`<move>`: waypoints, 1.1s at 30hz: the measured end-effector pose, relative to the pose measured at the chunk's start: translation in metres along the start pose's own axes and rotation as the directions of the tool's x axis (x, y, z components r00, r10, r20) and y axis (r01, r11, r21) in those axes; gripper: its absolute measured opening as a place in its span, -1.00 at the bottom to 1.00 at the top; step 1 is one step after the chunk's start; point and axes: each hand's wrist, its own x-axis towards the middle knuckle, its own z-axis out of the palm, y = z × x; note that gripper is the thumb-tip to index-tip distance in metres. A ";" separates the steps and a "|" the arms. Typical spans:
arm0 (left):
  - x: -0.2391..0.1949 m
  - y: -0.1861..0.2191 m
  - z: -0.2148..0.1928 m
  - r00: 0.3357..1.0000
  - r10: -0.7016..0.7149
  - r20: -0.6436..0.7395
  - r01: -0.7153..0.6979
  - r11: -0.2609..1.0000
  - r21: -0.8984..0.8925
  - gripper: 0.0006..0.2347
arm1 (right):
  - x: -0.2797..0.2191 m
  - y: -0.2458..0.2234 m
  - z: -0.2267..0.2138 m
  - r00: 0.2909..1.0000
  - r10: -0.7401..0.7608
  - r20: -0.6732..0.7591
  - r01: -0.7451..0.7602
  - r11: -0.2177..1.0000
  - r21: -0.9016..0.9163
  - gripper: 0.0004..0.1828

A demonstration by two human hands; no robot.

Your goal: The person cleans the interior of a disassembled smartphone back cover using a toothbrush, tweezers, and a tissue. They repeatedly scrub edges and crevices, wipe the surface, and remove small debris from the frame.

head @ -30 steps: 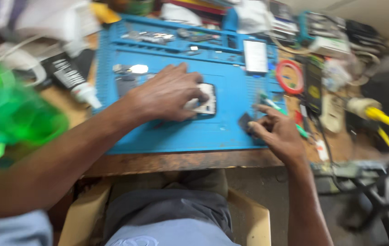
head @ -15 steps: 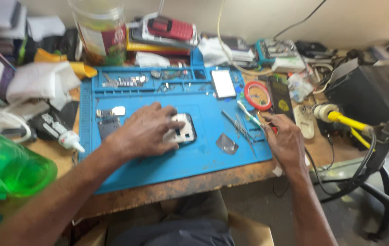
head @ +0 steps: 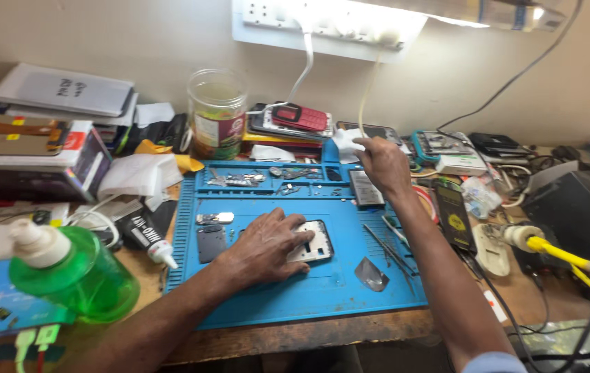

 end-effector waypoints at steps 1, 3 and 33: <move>-0.001 0.001 0.001 1.000 0.002 -0.008 -0.003 1.000 -0.005 -0.49 | 0.007 0.000 0.009 0.997 -0.061 0.041 0.064 0.994 -0.092 -0.72; 0.002 0.000 0.003 1.000 0.011 -0.025 -0.012 1.000 -0.014 -0.49 | 0.017 0.001 0.013 0.990 -0.144 0.005 0.144 0.988 -0.056 -0.75; 0.008 -0.027 0.043 0.977 0.142 -0.158 -0.128 0.987 0.096 -0.42 | 0.074 -0.286 0.027 0.881 -0.474 -0.020 0.466 0.857 0.222 -0.80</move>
